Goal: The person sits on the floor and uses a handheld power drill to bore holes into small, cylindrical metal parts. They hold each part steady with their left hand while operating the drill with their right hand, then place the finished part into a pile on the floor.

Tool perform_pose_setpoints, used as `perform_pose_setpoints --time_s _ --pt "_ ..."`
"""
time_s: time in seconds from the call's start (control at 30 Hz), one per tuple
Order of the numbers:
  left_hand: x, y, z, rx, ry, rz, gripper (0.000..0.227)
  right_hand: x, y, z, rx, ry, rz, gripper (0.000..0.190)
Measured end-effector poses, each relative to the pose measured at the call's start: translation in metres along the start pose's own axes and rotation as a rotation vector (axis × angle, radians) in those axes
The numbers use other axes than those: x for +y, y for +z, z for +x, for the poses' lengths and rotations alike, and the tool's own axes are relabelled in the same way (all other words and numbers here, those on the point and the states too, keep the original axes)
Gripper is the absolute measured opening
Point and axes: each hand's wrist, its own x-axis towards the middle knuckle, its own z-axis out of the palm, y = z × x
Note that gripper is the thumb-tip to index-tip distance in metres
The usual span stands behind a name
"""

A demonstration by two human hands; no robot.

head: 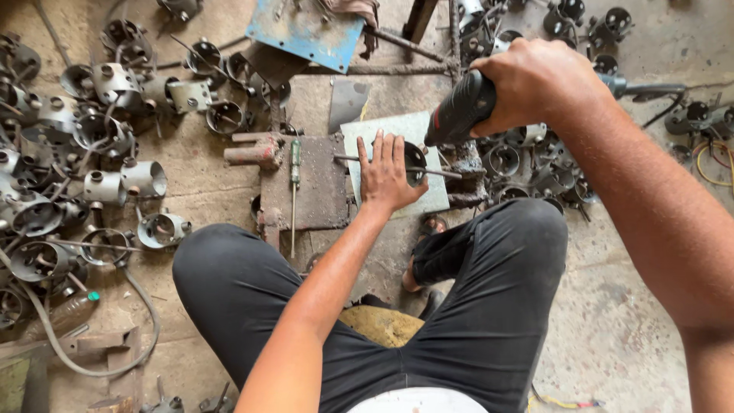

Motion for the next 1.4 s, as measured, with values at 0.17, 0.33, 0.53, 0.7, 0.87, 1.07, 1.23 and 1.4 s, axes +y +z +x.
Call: perform_pose_setpoints --time_s 0.17,0.33,0.53,0.7,0.87,1.07,1.23,1.4 --pt "0.001 -0.001 -0.001 -0.060 -0.021 0.047 0.108 -0.003 -0.003 -0.003 0.020 -0.030 -0.034 0.067" --pt "0.001 -0.001 0.003 -0.070 -0.029 0.072 0.111 -0.007 -0.001 0.001 0.040 -0.037 -0.055 0.066" --pt "0.001 -0.002 -0.001 -0.077 -0.025 0.041 0.110 -0.004 0.003 0.004 0.058 -0.047 -0.056 0.070" --pt "-0.001 0.000 0.000 -0.065 -0.024 0.012 0.109 -0.002 0.006 -0.002 0.085 -0.076 -0.080 0.065" --pt "-0.003 0.005 0.003 -0.048 -0.010 0.018 0.111 -0.002 0.010 0.002 0.070 -0.077 -0.080 0.065" --pt "-0.002 0.006 -0.002 -0.024 -0.010 -0.022 0.108 0.001 0.006 -0.001 0.039 -0.060 -0.019 0.065" --pt "-0.003 0.010 -0.004 0.077 0.019 -0.033 0.107 0.001 0.005 -0.005 0.114 -0.130 -0.096 0.060" --pt "-0.006 0.007 0.003 0.024 0.002 -0.035 0.106 -0.003 0.004 0.007 0.087 -0.111 -0.117 0.064"
